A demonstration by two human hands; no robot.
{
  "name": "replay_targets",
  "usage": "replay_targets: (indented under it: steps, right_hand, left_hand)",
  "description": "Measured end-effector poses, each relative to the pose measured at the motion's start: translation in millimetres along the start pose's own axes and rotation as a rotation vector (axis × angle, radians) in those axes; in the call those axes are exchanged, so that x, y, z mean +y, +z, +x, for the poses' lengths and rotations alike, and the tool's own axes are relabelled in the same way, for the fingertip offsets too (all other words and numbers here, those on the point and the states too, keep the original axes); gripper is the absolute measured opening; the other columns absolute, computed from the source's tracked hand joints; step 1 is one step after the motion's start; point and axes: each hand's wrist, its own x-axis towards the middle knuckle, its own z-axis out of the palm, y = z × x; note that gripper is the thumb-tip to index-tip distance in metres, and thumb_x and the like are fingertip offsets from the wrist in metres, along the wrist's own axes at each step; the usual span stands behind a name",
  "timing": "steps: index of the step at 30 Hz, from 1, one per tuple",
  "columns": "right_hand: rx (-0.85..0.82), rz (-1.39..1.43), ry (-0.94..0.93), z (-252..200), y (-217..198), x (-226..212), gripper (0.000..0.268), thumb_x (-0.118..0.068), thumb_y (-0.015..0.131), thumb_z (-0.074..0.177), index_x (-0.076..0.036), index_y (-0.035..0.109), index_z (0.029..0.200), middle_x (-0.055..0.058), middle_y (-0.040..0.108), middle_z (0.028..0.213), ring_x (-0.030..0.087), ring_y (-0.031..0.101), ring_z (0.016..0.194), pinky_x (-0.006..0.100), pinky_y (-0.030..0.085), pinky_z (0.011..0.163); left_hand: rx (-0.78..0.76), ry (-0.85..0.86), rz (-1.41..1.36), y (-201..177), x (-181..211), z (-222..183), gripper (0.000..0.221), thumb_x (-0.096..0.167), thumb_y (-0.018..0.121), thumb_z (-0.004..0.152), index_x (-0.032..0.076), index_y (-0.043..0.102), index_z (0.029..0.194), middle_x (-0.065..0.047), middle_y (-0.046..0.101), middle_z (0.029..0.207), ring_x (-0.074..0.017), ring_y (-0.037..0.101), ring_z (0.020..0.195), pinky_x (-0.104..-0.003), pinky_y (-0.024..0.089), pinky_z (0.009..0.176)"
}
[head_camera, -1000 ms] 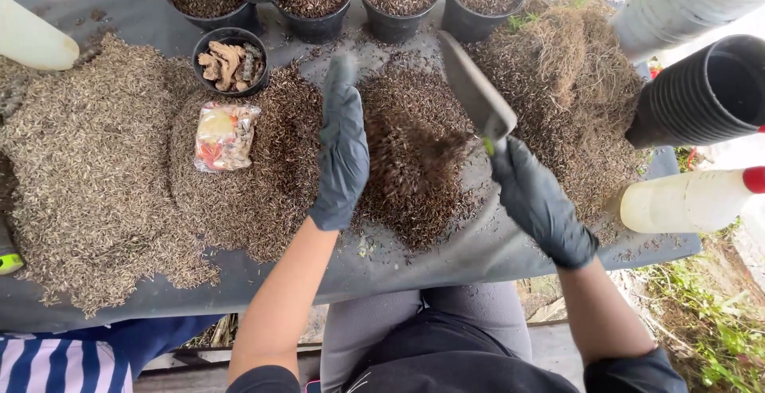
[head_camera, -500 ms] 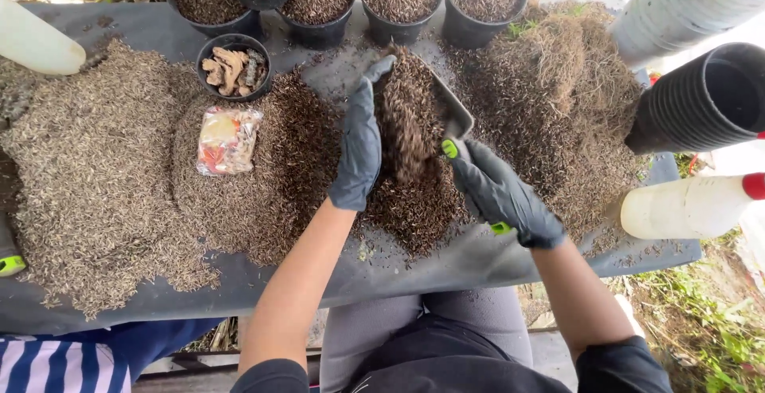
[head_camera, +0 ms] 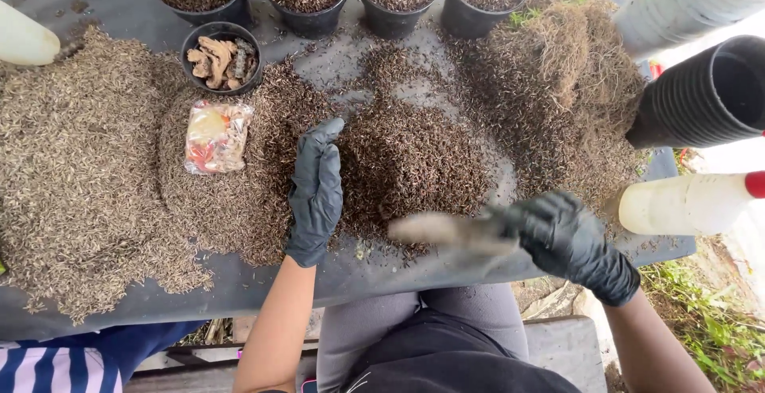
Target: Mixing soil components on a table using a trowel and filling small plastic pots.
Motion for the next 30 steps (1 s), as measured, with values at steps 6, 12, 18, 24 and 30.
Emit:
replay_targets:
  steps: [6, 12, 18, 24, 30]
  right_hand:
    - [-0.537, -0.132, 0.141, 7, 18, -17, 0.018, -0.038, 0.065, 0.095, -0.023, 0.072, 0.102, 0.001, 0.076, 0.092, 0.019, 0.072, 0.09, 0.036, 0.051, 0.094]
    - [-0.45, -0.264, 0.22, 74, -17, -45, 0.016, -0.034, 0.064, 0.097, -0.022, 0.075, 0.098, 0.003, 0.076, 0.093, 0.02, 0.07, 0.099, 0.034, 0.044, 0.099]
    - [-0.335, -0.518, -0.181, 76, -40, -41, 0.066, -0.008, 0.054, 0.086, -0.045, 0.053, 0.141, -0.003, 0.062, 0.103, 0.024, 0.062, 0.084, 0.044, 0.053, 0.073]
    - [-0.736, -0.203, 0.3, 91, -6, -74, 0.021, -0.04, 0.053, 0.098, -0.036, 0.071, 0.106, -0.009, 0.064, 0.096, 0.016, 0.061, 0.093, 0.037, 0.041, 0.089]
    - [-0.217, -0.073, 0.284, 50, 10, -27, 0.025, -0.028, 0.071, 0.089, -0.024, 0.071, 0.114, 0.0, 0.071, 0.109, 0.026, 0.073, 0.096, 0.041, 0.059, 0.072]
  left_hand:
    - [-0.095, -0.002, -0.217, -9, 23, 8, 0.036, -0.002, 0.036, 0.106, -0.025, 0.046, 0.133, -0.036, 0.053, 0.131, -0.0411, 0.041, 0.14, -0.035, 0.033, 0.121]
    - [-0.144, 0.187, -0.592, -22, -12, 2, 0.041, 0.0, 0.033, 0.111, -0.023, 0.041, 0.143, -0.034, 0.045, 0.152, -0.0372, 0.033, 0.152, -0.032, 0.028, 0.123]
    - [0.248, 0.096, -0.186, -5, -54, 3, 0.087, 0.078, 0.028, 0.102, 0.004, 0.055, 0.137, -0.016, 0.061, 0.135, -0.0298, 0.061, 0.126, -0.046, 0.05, 0.11]
    - [0.04, 0.093, -0.091, -20, 4, 7, 0.066, 0.056, 0.037, 0.105, -0.001, 0.069, 0.115, -0.017, 0.064, 0.126, -0.0198, 0.053, 0.127, -0.038, 0.041, 0.117]
    - [0.085, 0.112, -0.254, -18, -36, 4, 0.08, 0.068, 0.037, 0.101, -0.003, 0.063, 0.129, -0.022, 0.059, 0.136, -0.0295, 0.052, 0.136, -0.045, 0.039, 0.117]
